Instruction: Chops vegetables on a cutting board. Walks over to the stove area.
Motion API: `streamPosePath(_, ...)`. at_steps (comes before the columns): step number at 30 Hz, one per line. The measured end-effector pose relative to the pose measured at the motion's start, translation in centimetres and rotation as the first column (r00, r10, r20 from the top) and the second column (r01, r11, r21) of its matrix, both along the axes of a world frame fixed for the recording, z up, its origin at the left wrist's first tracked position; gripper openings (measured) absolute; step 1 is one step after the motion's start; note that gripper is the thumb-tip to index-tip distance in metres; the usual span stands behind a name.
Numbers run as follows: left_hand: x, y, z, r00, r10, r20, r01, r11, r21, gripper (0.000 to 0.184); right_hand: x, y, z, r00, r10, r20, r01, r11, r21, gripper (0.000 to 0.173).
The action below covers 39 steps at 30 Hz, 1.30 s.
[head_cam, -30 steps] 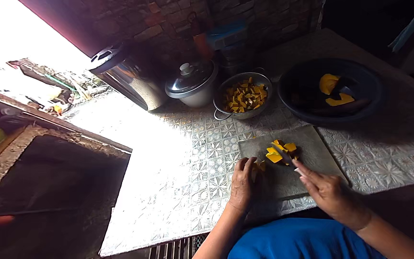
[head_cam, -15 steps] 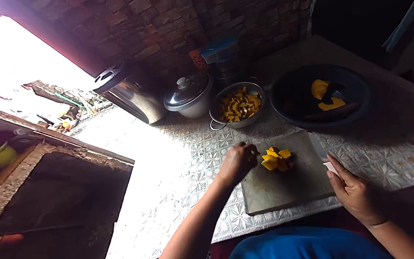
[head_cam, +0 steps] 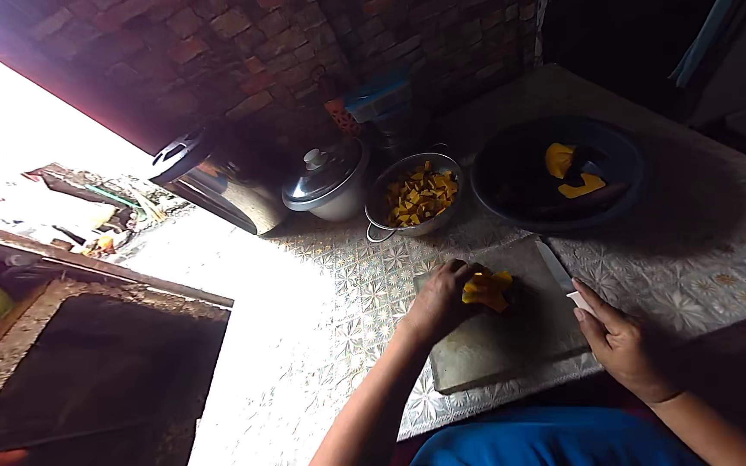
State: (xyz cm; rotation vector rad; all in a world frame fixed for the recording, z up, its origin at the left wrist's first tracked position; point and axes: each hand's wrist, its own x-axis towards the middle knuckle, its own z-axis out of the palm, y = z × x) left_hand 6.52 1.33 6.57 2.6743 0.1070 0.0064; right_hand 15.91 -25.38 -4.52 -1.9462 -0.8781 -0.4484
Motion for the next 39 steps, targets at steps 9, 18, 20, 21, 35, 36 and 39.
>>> streamPosePath(9,-2.6,-0.9,-5.4,0.959,0.079,0.274,-0.094,0.995,0.043,0.045,-0.2,0.0,0.4,1.000,-0.011,0.017,0.011,0.999,-0.046,0.045)
streamPosePath(18,-2.9,-1.2,-5.0,0.950,0.099,0.295,-0.135,0.985,0.103,0.034,-0.3,0.2,0.2,1.000,-0.020,0.023,0.021,0.999,-0.047,0.046)
streamPosePath(20,-3.5,-1.4,-4.3,0.957,0.140,0.253,-0.167,0.982,0.091,0.031,-0.3,0.2,0.2,0.999,-0.026,0.034,0.027,0.998,-0.049,0.045)
streamPosePath(21,-3.7,-1.4,-4.0,0.964,0.170,0.206,-0.187,0.980,0.068,0.031,-0.3,0.1,0.2,0.999,-0.024,0.036,0.026,0.998,-0.052,0.045)
streamPosePath(35,-4.6,-0.2,-2.0,0.926,0.355,-0.128,-0.358,0.934,-0.005,0.047,-0.3,0.2,0.2,0.999,-0.015,0.032,0.017,0.998,-0.059,0.045)
streamPosePath(36,-4.6,-0.5,-2.1,0.926,0.359,-0.115,-0.362,0.932,-0.005,0.051,-0.2,0.2,0.2,0.999,-0.013,0.033,0.015,0.998,-0.057,0.045)
streamPosePath(39,-5.0,-1.4,-2.7,0.942,0.336,-0.013,-0.337,0.941,-0.043,0.053,-0.3,0.2,0.2,0.999,-0.020,0.031,0.022,0.998,-0.060,0.045)
